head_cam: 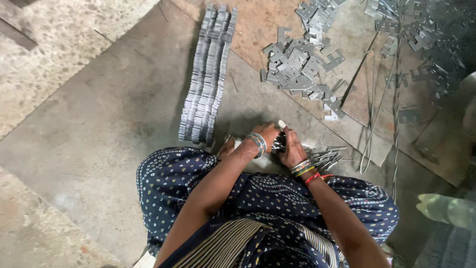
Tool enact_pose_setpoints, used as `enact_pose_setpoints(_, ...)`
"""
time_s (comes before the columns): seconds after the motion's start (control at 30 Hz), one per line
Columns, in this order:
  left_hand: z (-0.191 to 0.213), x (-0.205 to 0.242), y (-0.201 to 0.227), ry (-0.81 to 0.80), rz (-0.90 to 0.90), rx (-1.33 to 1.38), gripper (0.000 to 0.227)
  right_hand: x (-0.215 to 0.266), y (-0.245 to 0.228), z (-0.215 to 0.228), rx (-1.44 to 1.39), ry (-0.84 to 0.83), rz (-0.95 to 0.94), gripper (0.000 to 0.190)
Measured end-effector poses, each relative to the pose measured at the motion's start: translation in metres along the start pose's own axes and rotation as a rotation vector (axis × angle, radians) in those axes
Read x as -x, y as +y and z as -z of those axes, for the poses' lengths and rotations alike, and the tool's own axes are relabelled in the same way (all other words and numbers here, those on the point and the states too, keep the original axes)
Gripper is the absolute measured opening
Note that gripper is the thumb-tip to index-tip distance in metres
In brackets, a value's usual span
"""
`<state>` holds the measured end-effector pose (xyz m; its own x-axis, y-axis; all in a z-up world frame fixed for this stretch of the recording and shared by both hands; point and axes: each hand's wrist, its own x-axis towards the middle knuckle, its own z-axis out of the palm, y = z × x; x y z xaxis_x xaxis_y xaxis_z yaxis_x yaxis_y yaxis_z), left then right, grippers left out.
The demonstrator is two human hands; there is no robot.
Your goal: The person sits on the floor and repeatedly picks up small metal brackets from a pile, aligns them, and stacks them into neat columns. The person also uses a long metal rod to sweep and gather scattered brackets into a central pile before continuing to stack them.
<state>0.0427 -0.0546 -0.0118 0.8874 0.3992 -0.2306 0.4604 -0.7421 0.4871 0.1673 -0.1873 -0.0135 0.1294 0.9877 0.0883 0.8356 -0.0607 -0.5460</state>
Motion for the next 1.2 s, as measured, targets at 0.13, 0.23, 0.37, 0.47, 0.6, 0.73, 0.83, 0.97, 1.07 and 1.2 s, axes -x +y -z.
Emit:
enact_pose_setpoints(0.13, 0.007, 0.016, -0.038, 0.051, 0.071, 0.435, 0.072, -0.013, 0.009, -0.003, -0.064, -0.025, -0.029, 0.079)
enact_pose_setpoints(0.23, -0.005, 0.021, -0.064, 0.207, 0.415, 0.826, 0.062, -0.015, 0.008, -0.011, -0.089, 0.055, 0.022, 0.081)
enact_pose_setpoints(0.37, -0.026, 0.002, -0.080, 0.383, 0.564, 1.237, 0.093, -0.026, -0.005, -0.021, -0.231, 0.227, -0.018, 0.093)
enact_pose_setpoints(0.47, -0.037, -0.007, -0.075, 0.395, 0.513, 1.459, 0.101, -0.030, -0.014, -0.019, -0.260, 0.203, 0.043, 0.108)
enact_pose_setpoints(0.6, -0.035, -0.001, -0.064, 0.383, 0.402, 1.623, 0.103, -0.026, -0.024, -0.016, -0.232, 0.220, -0.132, 0.110)
enact_pose_setpoints(0.73, -0.029, 0.003, -0.056, 0.456, 0.353, 1.526, 0.102, -0.027, -0.026, -0.011, -0.161, 0.298, -0.018, 0.120)
enact_pose_setpoints(0.83, -0.035, 0.007, -0.060, 0.323, 0.379, 1.492, 0.098, -0.028, -0.026, -0.013, -0.239, 0.206, -0.200, 0.117)
enact_pose_setpoints(0.97, -0.052, -0.005, -0.060, 0.418, 0.396, 1.517, 0.093, -0.024, -0.024, -0.015, -0.255, 0.034, -0.416, 0.112)
enact_pose_setpoints(1.07, -0.059, -0.014, -0.058, 0.468, 0.389, 1.366, 0.093, -0.022, -0.026, -0.016, -0.284, 0.181, -0.124, 0.120)
enact_pose_setpoints(1.2, -0.069, -0.013, -0.059, 0.461, 0.405, 1.457, 0.092, -0.017, -0.023, -0.020, -0.242, 0.160, -0.055, 0.120)
